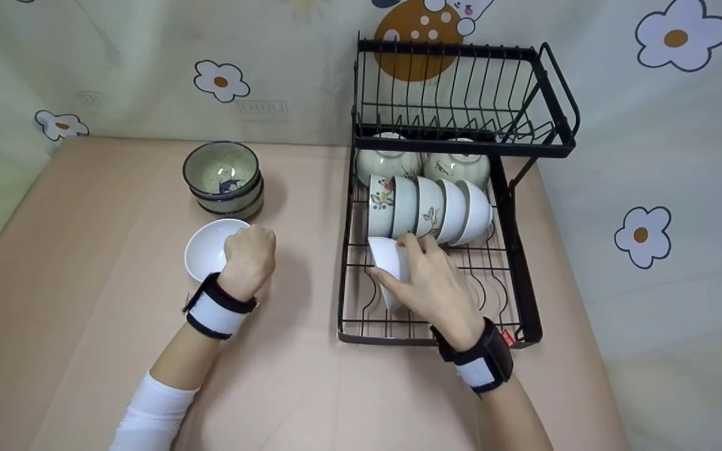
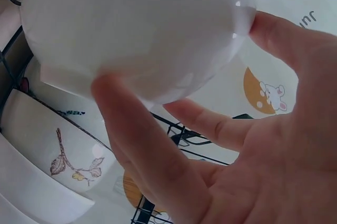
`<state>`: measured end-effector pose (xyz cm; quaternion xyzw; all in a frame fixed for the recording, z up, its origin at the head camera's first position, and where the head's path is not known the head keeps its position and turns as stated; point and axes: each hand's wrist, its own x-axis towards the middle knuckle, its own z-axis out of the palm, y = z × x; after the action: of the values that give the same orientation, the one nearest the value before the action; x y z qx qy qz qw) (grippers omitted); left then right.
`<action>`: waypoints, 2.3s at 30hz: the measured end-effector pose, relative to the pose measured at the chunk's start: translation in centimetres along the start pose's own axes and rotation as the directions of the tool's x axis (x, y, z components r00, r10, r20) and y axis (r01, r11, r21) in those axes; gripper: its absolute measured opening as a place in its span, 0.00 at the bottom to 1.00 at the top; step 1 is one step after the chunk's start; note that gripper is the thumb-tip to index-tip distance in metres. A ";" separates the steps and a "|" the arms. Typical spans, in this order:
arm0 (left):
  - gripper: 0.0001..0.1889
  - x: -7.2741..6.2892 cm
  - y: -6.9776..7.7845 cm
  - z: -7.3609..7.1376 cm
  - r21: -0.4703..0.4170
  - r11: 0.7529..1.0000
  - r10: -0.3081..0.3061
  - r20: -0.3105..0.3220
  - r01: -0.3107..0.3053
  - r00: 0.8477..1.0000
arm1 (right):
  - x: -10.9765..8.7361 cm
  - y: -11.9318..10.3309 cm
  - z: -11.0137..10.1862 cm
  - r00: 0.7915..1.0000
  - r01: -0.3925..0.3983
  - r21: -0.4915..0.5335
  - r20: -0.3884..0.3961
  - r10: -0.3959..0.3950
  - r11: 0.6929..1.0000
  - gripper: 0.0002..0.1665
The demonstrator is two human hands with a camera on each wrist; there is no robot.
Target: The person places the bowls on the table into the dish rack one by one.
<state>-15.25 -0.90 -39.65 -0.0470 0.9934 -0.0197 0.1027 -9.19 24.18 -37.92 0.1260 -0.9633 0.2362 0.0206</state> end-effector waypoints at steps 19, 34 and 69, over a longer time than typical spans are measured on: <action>0.13 0.5 -0.3 0.2 -0.010 1.000 0.021 0.057 -0.021 0.998 | 0.4 0.4 0.0 0.991 -0.001 0.026 0.136 -0.003 1.000 0.32; 0.13 0.4 -0.3 0.2 -0.003 0.999 0.036 0.020 -0.036 0.999 | 0.5 0.7 -0.1 0.972 -0.032 0.037 0.232 0.023 0.999 0.33; 0.01 -2.8 0.3 -0.6 0.154 0.956 0.295 -0.484 -0.251 0.824 | 1.2 2.2 -0.8 0.998 -0.049 0.074 -0.030 0.052 0.996 0.26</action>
<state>-12.71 -0.33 -38.57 0.1067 0.9804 -0.0578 -0.1554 -10.91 26.20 -38.07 0.0986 -0.9564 0.2736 0.0251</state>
